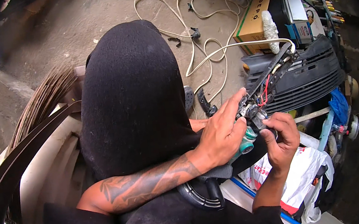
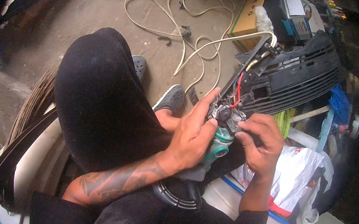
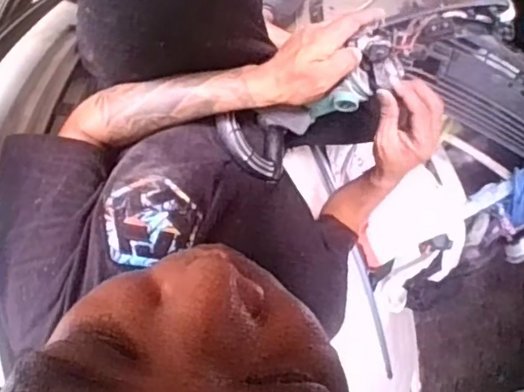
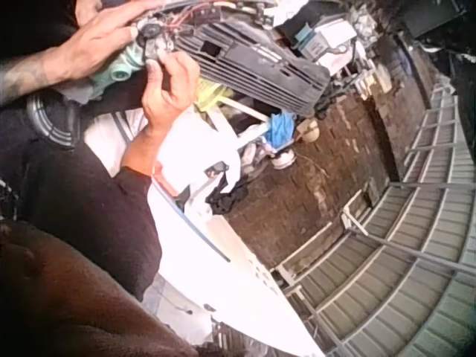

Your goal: The person unscrews fasteners on the handle of a power tool using a screwdriver and removes a plastic cover to access internal wiring.

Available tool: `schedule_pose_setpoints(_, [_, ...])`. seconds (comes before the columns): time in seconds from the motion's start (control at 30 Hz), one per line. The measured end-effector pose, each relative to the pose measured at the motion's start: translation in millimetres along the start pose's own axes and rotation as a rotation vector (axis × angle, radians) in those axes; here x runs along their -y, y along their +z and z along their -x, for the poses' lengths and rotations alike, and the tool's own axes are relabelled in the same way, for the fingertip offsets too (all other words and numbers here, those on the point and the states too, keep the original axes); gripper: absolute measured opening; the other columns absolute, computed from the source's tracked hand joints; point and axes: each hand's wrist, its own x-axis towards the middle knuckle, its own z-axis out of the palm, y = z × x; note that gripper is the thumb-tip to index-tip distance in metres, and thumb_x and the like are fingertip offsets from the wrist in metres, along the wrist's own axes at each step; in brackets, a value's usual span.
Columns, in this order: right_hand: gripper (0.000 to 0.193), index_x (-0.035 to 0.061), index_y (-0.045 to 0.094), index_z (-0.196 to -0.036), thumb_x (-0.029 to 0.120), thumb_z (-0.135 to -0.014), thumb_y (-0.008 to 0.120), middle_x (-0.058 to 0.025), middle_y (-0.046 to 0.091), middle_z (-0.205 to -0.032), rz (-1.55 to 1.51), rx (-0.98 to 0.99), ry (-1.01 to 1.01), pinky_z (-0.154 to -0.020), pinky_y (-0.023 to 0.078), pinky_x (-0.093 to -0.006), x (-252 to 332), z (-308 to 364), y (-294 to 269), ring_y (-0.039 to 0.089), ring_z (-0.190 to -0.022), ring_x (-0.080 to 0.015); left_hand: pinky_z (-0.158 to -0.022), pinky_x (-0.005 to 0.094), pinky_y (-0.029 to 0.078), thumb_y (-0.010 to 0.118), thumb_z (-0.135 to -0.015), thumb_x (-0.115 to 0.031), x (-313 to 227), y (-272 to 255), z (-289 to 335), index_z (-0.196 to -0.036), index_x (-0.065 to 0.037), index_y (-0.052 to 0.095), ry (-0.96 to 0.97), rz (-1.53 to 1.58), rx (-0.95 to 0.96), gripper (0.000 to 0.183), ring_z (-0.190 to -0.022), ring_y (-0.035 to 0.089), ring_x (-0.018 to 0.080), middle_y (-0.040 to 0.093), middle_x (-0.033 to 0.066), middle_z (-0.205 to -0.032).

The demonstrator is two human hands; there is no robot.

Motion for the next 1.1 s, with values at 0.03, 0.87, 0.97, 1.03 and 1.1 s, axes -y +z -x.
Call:
schedule_pose_setpoints(0.03, [0.025, 0.0012, 0.073, -0.095, 0.003, -0.072, 0.082, -0.0092, 0.064, -0.092, 0.002, 0.000, 0.000, -0.078, 0.049, -0.0313, 0.1, -1.4, -1.9, 0.062, -0.085, -0.0215, -0.107, 0.0381, 0.039, 0.046, -0.095, -0.013, 1.1, 0.7, 0.6, -0.147, 0.007, 0.036, 0.018, 0.000, -0.002, 0.057, -0.124, 0.056, 0.0346, 0.055, 0.0278, -0.132])
schedule_pose_setpoints(0.87, [0.034, 0.0014, 0.069, -0.109, 0.006, -0.077, 0.080, -0.0107, 0.061, -0.106, -0.402, -0.286, 0.047, -0.079, 0.048, -0.0280, -12.7, 1.4, 19.6, 0.059, -0.089, -0.0161, -0.079, 0.0280, 0.050, 0.064, -0.096, -0.017, -1.7, -0.4, -7.0, -0.129, 0.004, 0.054, -0.101, -0.076, -0.114, 0.039, -0.087, 0.062, 0.0127, 0.067, 0.0094, -0.099])
schedule_pose_setpoints(0.97, [0.038, 0.0077, 0.072, -0.109, 0.008, -0.072, 0.079, -0.0157, 0.058, -0.124, -0.055, -0.197, -0.188, -0.096, 0.045, -0.0381, 0.2, -21.7, 13.7, 0.058, -0.111, -0.0284, -0.070, 0.0260, 0.049, 0.064, -0.096, -0.019, 3.1, -2.3, -7.2, -0.126, 0.001, 0.058, -0.158, -0.042, -0.128, 0.037, -0.076, 0.062, 0.0089, 0.067, 0.0072, -0.090])
schedule_pose_setpoints(1.03, [0.038, 0.0094, 0.073, -0.109, 0.009, -0.072, 0.078, -0.0178, 0.056, -0.133, 0.057, -0.133, -0.252, -0.103, 0.042, -0.0433, 9.0, -38.0, 7.9, 0.055, -0.122, -0.0341, -0.071, 0.0273, 0.050, 0.064, -0.096, -0.020, 3.3, -1.4, -7.9, -0.126, 0.000, 0.058, -0.172, -0.069, -0.121, 0.037, -0.077, 0.063, 0.0105, 0.067, 0.0080, -0.090])
schedule_pose_setpoints(1.1, [0.036, 0.0097, 0.074, -0.110, 0.013, -0.074, 0.074, -0.0166, 0.047, -0.148, 0.234, 0.015, -0.428, -0.113, 0.032, -0.0525, 13.5, -53.0, 6.7, 0.040, -0.139, -0.0397, -0.075, 0.0307, 0.050, 0.064, -0.095, -0.021, 7.5, -0.7, -9.1, -0.127, -0.001, 0.057, -0.050, -0.187, -0.098, 0.038, -0.081, 0.065, 0.0159, 0.067, 0.0102, -0.091])
